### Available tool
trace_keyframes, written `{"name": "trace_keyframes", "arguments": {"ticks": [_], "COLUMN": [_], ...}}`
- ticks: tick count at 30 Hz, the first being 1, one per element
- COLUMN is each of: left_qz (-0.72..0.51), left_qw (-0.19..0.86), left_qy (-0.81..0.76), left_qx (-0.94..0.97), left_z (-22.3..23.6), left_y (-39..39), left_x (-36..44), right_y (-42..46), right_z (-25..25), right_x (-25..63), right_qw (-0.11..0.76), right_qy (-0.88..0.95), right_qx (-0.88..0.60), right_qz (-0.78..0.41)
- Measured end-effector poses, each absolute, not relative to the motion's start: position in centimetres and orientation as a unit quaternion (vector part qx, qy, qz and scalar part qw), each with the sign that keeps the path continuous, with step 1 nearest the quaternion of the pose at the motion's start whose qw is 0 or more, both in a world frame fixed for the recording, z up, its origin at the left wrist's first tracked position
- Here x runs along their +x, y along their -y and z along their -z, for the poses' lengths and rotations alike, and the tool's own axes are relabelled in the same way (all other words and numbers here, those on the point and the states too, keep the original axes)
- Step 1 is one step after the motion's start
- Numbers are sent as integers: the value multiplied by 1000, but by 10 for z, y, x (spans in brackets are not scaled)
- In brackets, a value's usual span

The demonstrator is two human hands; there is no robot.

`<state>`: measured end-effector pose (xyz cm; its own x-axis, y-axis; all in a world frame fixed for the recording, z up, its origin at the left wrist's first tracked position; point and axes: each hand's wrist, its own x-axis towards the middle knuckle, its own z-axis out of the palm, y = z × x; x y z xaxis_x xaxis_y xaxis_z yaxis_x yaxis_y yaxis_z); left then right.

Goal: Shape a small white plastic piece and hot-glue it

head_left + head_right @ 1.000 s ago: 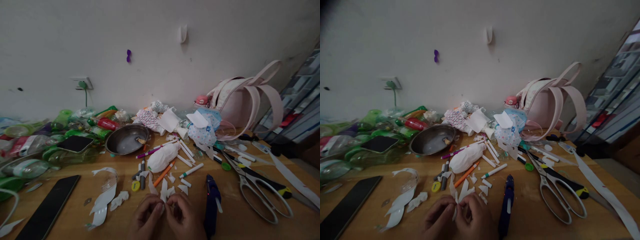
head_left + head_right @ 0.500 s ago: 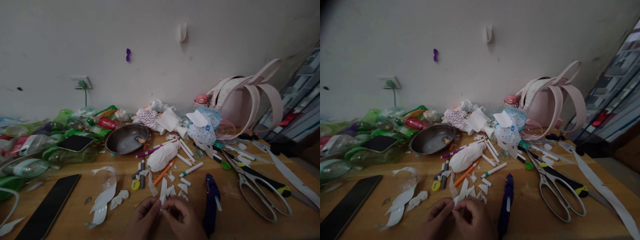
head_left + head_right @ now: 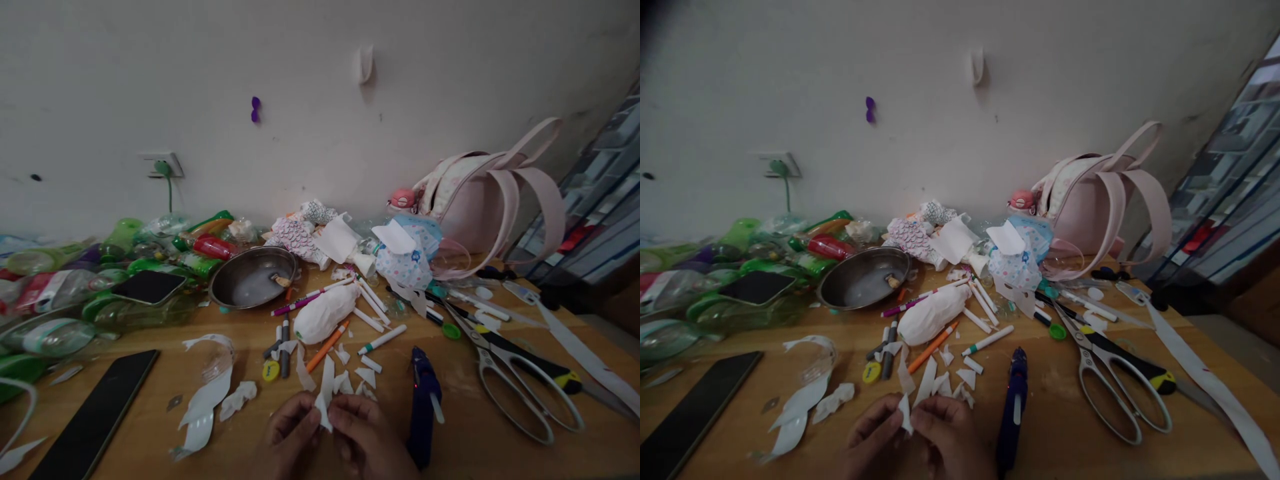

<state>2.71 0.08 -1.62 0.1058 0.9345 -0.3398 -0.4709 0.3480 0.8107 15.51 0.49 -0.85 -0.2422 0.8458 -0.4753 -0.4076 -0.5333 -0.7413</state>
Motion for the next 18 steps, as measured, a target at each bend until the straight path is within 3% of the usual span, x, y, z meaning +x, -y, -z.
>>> {"name": "trace_keyframes", "arguments": {"ticks": [8, 12, 18], "left_qz": [-552, -565, -586], "left_qw": [701, 645, 576], "left_qy": [-387, -435, -467], "left_qx": [232, 274, 326], "left_z": [3, 9, 19], "left_y": [4, 1, -1], "left_x": [39, 42, 45], "right_y": [-1, -3, 3], "right_z": [1, 2, 15], "right_x": [156, 157, 155], "right_qw": [379, 376, 434], "right_qy": [301, 338, 392], "right_qx": [-427, -404, -536], "right_qz": [-764, -763, -609]}}
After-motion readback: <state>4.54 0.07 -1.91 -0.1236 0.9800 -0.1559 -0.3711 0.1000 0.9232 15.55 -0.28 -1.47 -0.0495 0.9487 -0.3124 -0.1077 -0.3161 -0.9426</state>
